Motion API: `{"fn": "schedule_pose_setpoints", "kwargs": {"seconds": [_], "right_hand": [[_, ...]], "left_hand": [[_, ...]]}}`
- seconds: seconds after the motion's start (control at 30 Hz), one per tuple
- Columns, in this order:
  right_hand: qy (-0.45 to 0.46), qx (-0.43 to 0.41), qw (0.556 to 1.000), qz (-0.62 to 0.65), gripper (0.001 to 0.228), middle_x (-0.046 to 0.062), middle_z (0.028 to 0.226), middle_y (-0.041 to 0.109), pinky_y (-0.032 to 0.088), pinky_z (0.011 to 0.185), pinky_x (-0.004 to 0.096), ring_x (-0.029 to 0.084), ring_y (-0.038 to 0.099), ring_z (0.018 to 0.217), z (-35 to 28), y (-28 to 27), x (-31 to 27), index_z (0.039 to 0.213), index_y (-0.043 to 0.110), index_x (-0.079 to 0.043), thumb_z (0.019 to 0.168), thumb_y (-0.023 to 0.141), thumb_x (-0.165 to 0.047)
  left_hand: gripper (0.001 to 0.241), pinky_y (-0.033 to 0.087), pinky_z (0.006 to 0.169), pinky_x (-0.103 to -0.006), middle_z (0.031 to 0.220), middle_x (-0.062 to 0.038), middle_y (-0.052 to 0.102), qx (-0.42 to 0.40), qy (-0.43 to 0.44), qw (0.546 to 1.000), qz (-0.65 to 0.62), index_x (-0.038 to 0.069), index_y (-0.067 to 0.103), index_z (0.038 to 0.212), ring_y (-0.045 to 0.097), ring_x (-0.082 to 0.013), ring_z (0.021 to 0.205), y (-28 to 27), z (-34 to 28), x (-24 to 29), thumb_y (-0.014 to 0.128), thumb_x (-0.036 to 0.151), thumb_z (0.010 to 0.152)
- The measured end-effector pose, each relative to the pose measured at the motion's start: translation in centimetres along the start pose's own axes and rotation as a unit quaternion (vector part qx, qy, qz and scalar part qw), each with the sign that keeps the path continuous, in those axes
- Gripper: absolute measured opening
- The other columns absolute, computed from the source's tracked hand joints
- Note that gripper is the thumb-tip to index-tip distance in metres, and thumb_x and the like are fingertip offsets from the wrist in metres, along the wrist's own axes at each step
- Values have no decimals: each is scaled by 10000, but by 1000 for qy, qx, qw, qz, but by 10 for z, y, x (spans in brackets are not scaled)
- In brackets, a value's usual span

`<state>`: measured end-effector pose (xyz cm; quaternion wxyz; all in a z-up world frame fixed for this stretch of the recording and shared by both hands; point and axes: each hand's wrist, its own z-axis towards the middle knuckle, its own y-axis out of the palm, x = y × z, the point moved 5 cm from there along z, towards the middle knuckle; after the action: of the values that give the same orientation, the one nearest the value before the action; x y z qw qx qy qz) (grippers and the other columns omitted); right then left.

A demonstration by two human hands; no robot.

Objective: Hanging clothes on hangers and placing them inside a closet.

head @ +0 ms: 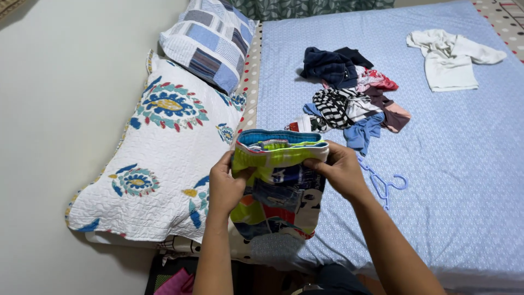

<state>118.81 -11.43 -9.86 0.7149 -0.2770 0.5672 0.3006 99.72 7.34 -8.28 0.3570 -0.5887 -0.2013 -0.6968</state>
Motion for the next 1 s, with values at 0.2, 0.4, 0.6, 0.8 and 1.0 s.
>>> {"fn": "schedule_pose_setpoints", "kwargs": {"seconds": [0.2, 0.4, 0.6, 0.8, 1.0], "right_hand": [[7, 88, 980, -180, 288, 52, 912, 804, 581, 730, 316, 158, 726, 794, -33, 52, -4, 1098, 788, -76, 817, 838, -113], [-272, -66, 897, -341, 470, 143, 1219, 724, 580, 781, 372, 309, 704, 997, -80, 108, -13, 1189, 682, -18, 722, 730, -41], [-175, -280, 840, -431, 317, 98, 1084, 715, 559, 874, 389, 278, 663, 1025, -98, 124, 31, 1163, 664, 2, 868, 674, -114], [-183, -237, 946, -121, 471, 143, 1194, 710, 553, 918, 403, 295, 675, 1042, -98, 81, -2, 1320, 641, 7, 874, 729, -115], [139, 45, 984, -102, 213, 90, 1022, 810, 591, 833, 327, 171, 766, 923, -85, -58, 182, 1084, 783, -68, 895, 719, -142]], "left_hand": [[591, 467, 1054, -382, 1299, -29, 579, 182, -167, 962, -119, 136, 509, 1365, 586, -183, 1225, 30, -53, -70, 698, 432, 891], [548, 564, 858, -429, 1064, -86, 730, 49, -379, 771, -509, 102, 683, 1170, 689, -246, 977, 54, -86, -91, 655, 510, 805], [358, 580, 796, -362, 1014, -102, 706, 9, -391, 805, -447, -18, 640, 1158, 716, -222, 879, 38, -117, -195, 737, 82, 828], [326, 599, 821, -381, 1075, -140, 732, 114, -342, 859, -364, -39, 637, 1183, 737, -250, 913, 5, -106, -161, 654, 13, 861], [313, 597, 850, -398, 1139, -151, 714, 158, -258, 912, -276, -46, 615, 1244, 723, -248, 952, 1, -76, -93, 632, -3, 934]]}}
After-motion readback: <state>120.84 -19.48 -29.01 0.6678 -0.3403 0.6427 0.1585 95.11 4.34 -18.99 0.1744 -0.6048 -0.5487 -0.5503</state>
